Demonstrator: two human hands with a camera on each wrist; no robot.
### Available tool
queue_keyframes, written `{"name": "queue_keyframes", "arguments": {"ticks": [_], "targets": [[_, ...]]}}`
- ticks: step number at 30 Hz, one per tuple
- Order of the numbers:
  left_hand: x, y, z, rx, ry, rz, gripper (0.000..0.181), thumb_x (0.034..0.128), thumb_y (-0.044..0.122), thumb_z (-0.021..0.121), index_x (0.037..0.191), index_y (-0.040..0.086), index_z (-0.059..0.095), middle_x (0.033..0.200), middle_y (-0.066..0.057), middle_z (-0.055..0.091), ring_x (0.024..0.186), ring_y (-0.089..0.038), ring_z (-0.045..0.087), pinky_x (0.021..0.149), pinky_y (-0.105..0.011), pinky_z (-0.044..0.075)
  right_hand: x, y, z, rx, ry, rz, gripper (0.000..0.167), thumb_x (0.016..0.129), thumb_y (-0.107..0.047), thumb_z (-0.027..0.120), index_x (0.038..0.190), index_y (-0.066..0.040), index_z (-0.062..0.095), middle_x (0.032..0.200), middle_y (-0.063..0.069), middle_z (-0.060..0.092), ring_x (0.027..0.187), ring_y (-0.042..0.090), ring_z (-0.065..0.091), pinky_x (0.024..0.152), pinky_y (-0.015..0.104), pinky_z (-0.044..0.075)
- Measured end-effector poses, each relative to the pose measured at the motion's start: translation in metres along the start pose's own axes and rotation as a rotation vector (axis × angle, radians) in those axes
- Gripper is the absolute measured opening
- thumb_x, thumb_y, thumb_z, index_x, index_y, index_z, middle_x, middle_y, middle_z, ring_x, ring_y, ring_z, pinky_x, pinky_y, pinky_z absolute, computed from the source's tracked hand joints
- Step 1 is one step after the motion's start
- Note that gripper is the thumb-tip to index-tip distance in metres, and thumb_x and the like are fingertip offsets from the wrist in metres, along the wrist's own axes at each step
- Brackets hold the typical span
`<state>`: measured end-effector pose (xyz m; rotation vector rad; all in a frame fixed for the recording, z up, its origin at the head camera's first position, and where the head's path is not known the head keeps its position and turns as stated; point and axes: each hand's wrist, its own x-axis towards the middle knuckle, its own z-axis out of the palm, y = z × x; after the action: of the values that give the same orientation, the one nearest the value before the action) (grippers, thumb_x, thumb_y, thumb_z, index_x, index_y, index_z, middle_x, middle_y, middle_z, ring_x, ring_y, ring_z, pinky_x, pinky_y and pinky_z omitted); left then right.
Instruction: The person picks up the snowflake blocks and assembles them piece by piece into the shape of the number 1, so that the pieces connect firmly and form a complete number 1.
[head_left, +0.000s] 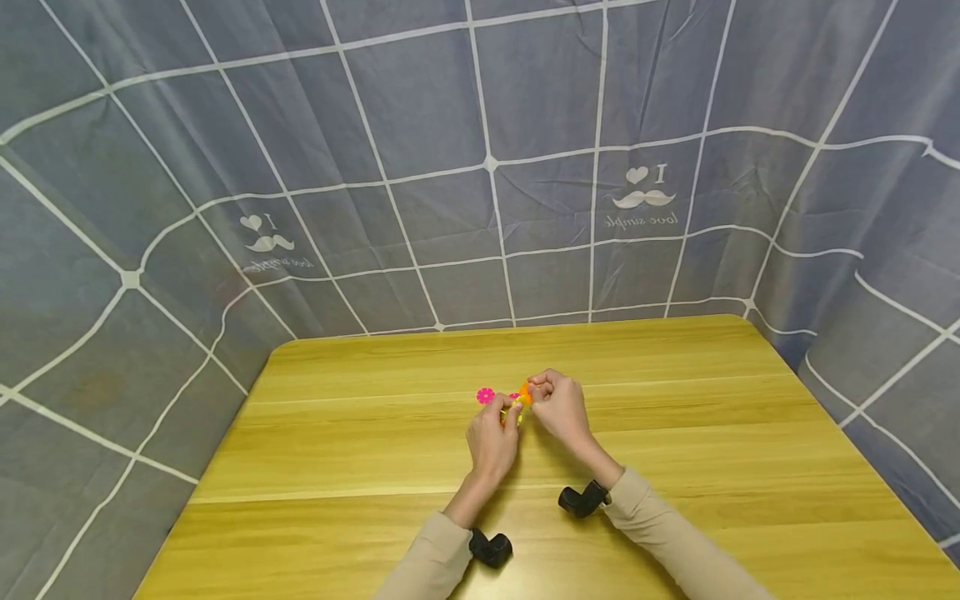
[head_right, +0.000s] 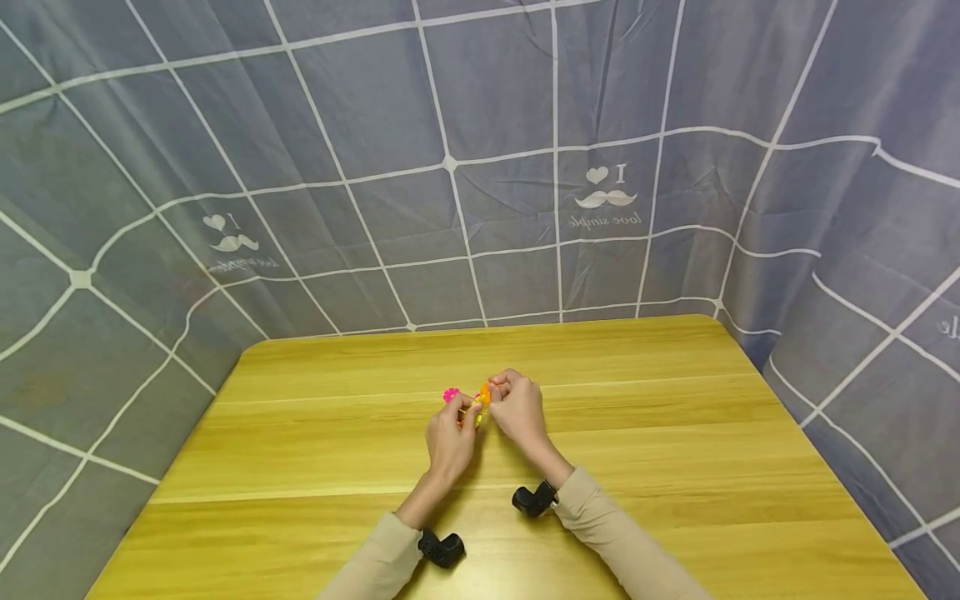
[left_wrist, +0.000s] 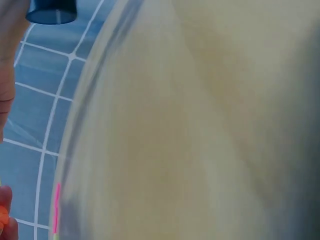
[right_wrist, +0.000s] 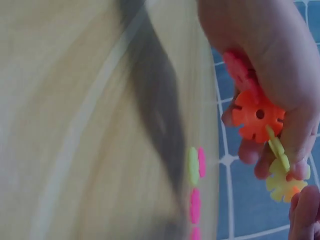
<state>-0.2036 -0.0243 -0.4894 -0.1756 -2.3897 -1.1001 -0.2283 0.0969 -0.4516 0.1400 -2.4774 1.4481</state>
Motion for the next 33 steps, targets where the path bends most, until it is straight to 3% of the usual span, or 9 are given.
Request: {"name": "queue_keyframes", "arguments": {"ticks": [5, 9, 12, 17, 21, 24, 27, 30, 33], "targets": [[0.006, 0.002, -0.003, -0.003, -0.022, -0.001, 0.013, 0.0899, 0.022, 0.066, 0.086, 0.010, 0.067, 0.063, -0.001, 0.063, 0.050, 0.000, 0.038, 0.047, -0.016, 0.030, 0.004, -0.002, -0.001, 0.033, -0.017, 0.021, 0.007, 0.086, -0.002, 0.062, 0.089, 0.001, 0.069, 0.062, 0.009, 0.066, 0.045, 0.010, 0.050, 0.042, 0.017, 0.034], [0.013, 0.002, -0.007, 0.000, -0.052, -0.007, 0.014, 0.0909, 0.023, 0.066, 0.088, 0.009, 0.067, 0.061, -0.001, 0.059, 0.050, -0.001, 0.037, 0.046, -0.017, 0.029, 0.009, -0.002, -0.003, 0.087, -0.069, 0.026, 0.010, 0.088, -0.001, 0.061, 0.094, 0.003, 0.067, 0.065, 0.016, 0.068, 0.049, 0.029, 0.061, 0.041, 0.017, 0.038], [0.018, 0.000, -0.010, -0.002, -0.099, -0.030, 0.015, 0.0917, 0.024, 0.065, 0.090, 0.009, 0.067, 0.065, -0.002, 0.062, 0.051, -0.003, 0.038, 0.047, -0.017, 0.030, 0.014, -0.003, -0.006, 0.102, -0.119, 0.027, 0.014, 0.089, -0.002, 0.061, 0.099, 0.005, 0.067, 0.069, 0.022, 0.068, 0.053, 0.036, 0.062, 0.041, 0.018, 0.037], [0.025, -0.003, -0.017, -0.016, -0.169, -0.083, 0.015, 0.0935, 0.024, 0.062, 0.094, 0.009, 0.065, 0.077, -0.006, 0.068, 0.054, -0.005, 0.040, 0.052, -0.018, 0.035, 0.020, -0.005, -0.013, 0.085, -0.212, 0.038, 0.023, 0.092, -0.008, 0.059, 0.111, 0.001, 0.068, 0.082, 0.023, 0.068, 0.053, 0.025, 0.057, 0.045, 0.019, 0.041], [0.028, -0.007, -0.023, -0.049, -0.203, -0.116, 0.017, 0.0951, 0.023, 0.060, 0.097, 0.006, 0.064, 0.082, -0.010, 0.070, 0.048, -0.005, 0.034, 0.048, -0.018, 0.032, 0.026, -0.004, -0.018, 0.066, -0.259, 0.039, 0.025, 0.096, -0.011, 0.056, 0.117, -0.004, 0.067, 0.094, 0.019, 0.069, 0.060, 0.030, 0.059, 0.050, 0.026, 0.048], [0.029, -0.011, -0.027, -0.150, -0.235, -0.170, 0.017, 0.0960, 0.020, 0.058, 0.100, 0.004, 0.062, 0.089, -0.014, 0.070, 0.045, -0.012, 0.050, 0.044, -0.017, 0.031, 0.030, -0.001, -0.020, 0.046, -0.265, 0.025, 0.026, 0.095, -0.009, 0.056, 0.117, -0.003, 0.066, 0.098, 0.020, 0.069, 0.063, 0.036, 0.060, 0.051, 0.029, 0.049], [0.030, -0.016, -0.030, -0.306, -0.256, -0.243, 0.017, 0.0961, 0.015, 0.056, 0.107, 0.002, 0.059, 0.093, -0.020, 0.068, 0.057, -0.032, 0.065, 0.045, -0.018, 0.038, 0.033, 0.005, -0.020, 0.017, -0.254, 0.027, 0.025, 0.093, -0.007, 0.058, 0.115, -0.001, 0.067, 0.099, 0.020, 0.069, 0.064, 0.039, 0.061, 0.050, 0.025, 0.047], [0.030, -0.020, -0.032, -0.432, -0.258, -0.292, 0.020, 0.0958, 0.009, 0.054, 0.113, 0.000, 0.056, 0.094, -0.026, 0.064, 0.063, -0.041, 0.065, 0.049, -0.021, 0.046, 0.036, 0.013, -0.018, -0.020, -0.266, 0.041, 0.025, 0.089, -0.006, 0.061, 0.113, -0.001, 0.068, 0.100, 0.018, 0.069, 0.067, 0.037, 0.064, 0.050, 0.023, 0.044], [0.030, -0.023, -0.035, -0.490, -0.268, -0.320, 0.024, 0.0961, 0.008, 0.052, 0.119, 0.000, 0.053, 0.093, -0.029, 0.061, 0.061, -0.042, 0.063, 0.048, -0.021, 0.045, 0.038, 0.023, -0.015, -0.065, -0.295, 0.051, 0.028, 0.085, -0.003, 0.064, 0.113, -0.001, 0.068, 0.102, 0.018, 0.069, 0.068, 0.030, 0.067, 0.053, 0.024, 0.045]]}}
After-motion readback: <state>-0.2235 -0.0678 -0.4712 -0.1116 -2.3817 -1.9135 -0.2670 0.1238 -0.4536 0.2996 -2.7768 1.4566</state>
